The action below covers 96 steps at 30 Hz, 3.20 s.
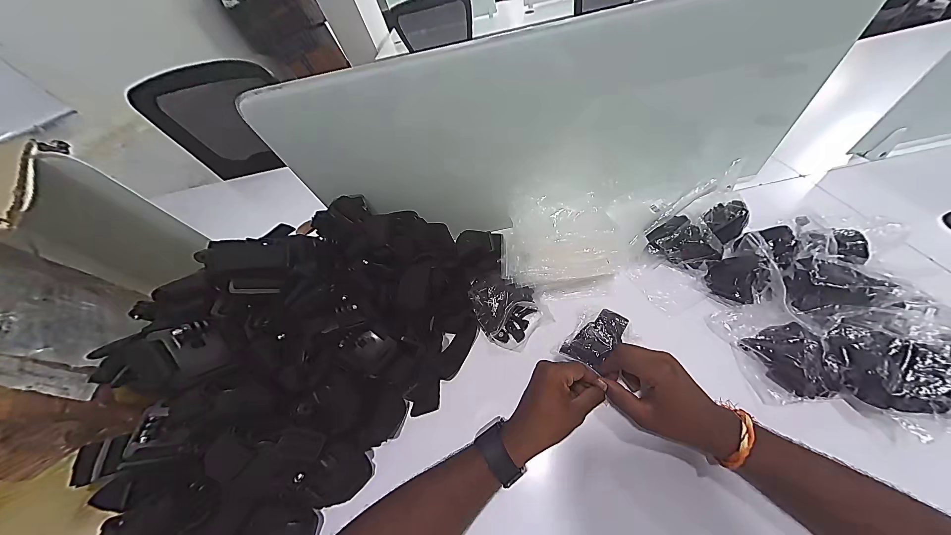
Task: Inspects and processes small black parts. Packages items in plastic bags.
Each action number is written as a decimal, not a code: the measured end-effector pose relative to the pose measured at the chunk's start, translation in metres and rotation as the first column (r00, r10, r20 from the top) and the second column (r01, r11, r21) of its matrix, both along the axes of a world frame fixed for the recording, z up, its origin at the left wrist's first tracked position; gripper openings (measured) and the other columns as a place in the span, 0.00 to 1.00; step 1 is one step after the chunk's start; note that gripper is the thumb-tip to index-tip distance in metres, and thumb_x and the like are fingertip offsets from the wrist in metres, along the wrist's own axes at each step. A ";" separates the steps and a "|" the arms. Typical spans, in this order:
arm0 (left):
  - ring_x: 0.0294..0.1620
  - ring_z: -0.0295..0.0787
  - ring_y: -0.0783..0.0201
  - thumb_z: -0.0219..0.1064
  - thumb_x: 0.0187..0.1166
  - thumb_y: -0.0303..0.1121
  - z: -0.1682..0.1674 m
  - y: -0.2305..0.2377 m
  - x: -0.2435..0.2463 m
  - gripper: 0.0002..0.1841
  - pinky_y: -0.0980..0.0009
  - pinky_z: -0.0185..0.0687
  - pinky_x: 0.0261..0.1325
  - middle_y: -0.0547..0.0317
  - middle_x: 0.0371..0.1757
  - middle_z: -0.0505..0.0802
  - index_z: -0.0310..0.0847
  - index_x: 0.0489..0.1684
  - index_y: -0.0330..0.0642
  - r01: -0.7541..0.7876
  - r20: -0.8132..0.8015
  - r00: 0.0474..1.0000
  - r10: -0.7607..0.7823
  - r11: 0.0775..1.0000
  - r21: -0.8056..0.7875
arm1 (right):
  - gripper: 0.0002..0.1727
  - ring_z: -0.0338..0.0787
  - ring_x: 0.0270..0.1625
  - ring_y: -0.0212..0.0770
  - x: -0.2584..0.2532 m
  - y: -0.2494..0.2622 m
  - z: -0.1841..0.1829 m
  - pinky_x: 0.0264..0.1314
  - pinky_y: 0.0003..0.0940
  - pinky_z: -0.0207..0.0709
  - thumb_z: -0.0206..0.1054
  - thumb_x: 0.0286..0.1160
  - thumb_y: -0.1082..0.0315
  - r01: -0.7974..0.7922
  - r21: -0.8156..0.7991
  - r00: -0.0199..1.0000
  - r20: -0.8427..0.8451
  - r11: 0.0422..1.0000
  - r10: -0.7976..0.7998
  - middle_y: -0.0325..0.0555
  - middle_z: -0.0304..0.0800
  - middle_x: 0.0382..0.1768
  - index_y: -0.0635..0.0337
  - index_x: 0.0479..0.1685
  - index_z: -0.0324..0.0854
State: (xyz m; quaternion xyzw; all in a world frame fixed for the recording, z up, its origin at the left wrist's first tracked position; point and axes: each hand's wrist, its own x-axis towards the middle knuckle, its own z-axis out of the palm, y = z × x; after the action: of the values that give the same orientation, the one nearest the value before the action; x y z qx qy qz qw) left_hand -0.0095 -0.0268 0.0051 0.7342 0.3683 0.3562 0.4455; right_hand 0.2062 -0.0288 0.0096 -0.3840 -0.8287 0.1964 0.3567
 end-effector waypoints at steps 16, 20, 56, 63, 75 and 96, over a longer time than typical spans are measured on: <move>0.23 0.83 0.75 0.62 0.82 0.27 -0.004 0.004 -0.001 0.11 0.77 0.81 0.29 0.58 0.25 0.90 0.89 0.35 0.31 0.100 0.108 0.989 -0.100 0.995 0.004 | 0.11 0.76 0.28 0.25 0.001 0.004 -0.004 0.29 0.20 0.70 0.62 0.80 0.63 0.004 0.017 0.998 -0.057 1.000 -0.003 0.39 0.85 0.30 0.58 0.38 0.87; 0.23 0.85 0.75 0.64 0.83 0.28 -0.003 0.003 0.000 0.10 0.77 0.84 0.30 0.58 0.25 0.91 0.90 0.38 0.31 0.070 0.110 0.992 -0.067 0.997 -0.021 | 0.11 0.79 0.30 0.25 0.001 0.003 -0.003 0.31 0.20 0.73 0.63 0.78 0.62 -0.005 0.015 0.998 -0.054 1.000 0.006 0.39 0.86 0.32 0.57 0.40 0.88; 0.15 0.70 0.79 0.67 0.75 0.28 -0.001 0.001 0.001 0.08 0.82 0.66 0.20 0.66 0.15 0.81 0.87 0.27 0.35 -0.007 0.079 0.997 0.004 0.999 0.038 | 0.06 0.86 0.40 0.37 -0.006 -0.008 0.003 0.45 0.36 0.77 0.62 0.76 0.66 0.032 0.231 0.997 0.059 0.972 -0.047 0.42 0.89 0.37 0.53 0.41 0.83; 0.15 0.71 0.78 0.66 0.68 0.28 0.001 -0.002 0.001 0.09 0.78 0.64 0.19 0.65 0.13 0.78 0.82 0.16 0.39 -0.016 -0.009 1.000 0.017 0.991 0.136 | 0.08 0.87 0.39 0.45 -0.001 -0.002 0.008 0.44 0.41 0.81 0.60 0.71 0.69 0.165 0.262 0.982 0.050 0.951 -0.184 0.47 0.87 0.34 0.58 0.38 0.84; 0.20 0.79 0.76 0.73 0.72 0.39 -0.002 0.001 0.003 0.12 0.80 0.77 0.25 0.64 0.25 0.87 0.85 0.32 0.39 -0.240 -0.020 0.968 0.249 0.951 0.194 | 0.09 0.83 0.32 0.38 0.001 0.000 0.004 0.35 0.33 0.79 0.60 0.69 0.68 0.088 0.254 0.995 0.021 0.963 -0.097 0.45 0.84 0.30 0.59 0.42 0.82; 0.30 0.85 0.74 0.61 0.74 0.19 -0.006 0.010 0.001 0.08 0.77 0.83 0.37 0.60 0.31 0.90 0.81 0.25 0.36 -0.321 0.153 0.937 0.314 0.947 0.028 | 0.29 0.78 0.77 0.49 0.029 0.031 -0.001 0.77 0.48 0.75 0.57 0.74 0.62 0.215 0.050 0.976 -0.035 0.975 -0.213 0.55 0.80 0.73 0.63 0.76 0.74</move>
State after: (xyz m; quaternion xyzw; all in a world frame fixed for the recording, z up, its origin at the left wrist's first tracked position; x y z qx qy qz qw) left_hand -0.0090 -0.0165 -0.0008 0.6485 0.4388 0.4858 0.3885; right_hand 0.2356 0.0026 0.0083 -0.4584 -0.7822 0.1403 0.3979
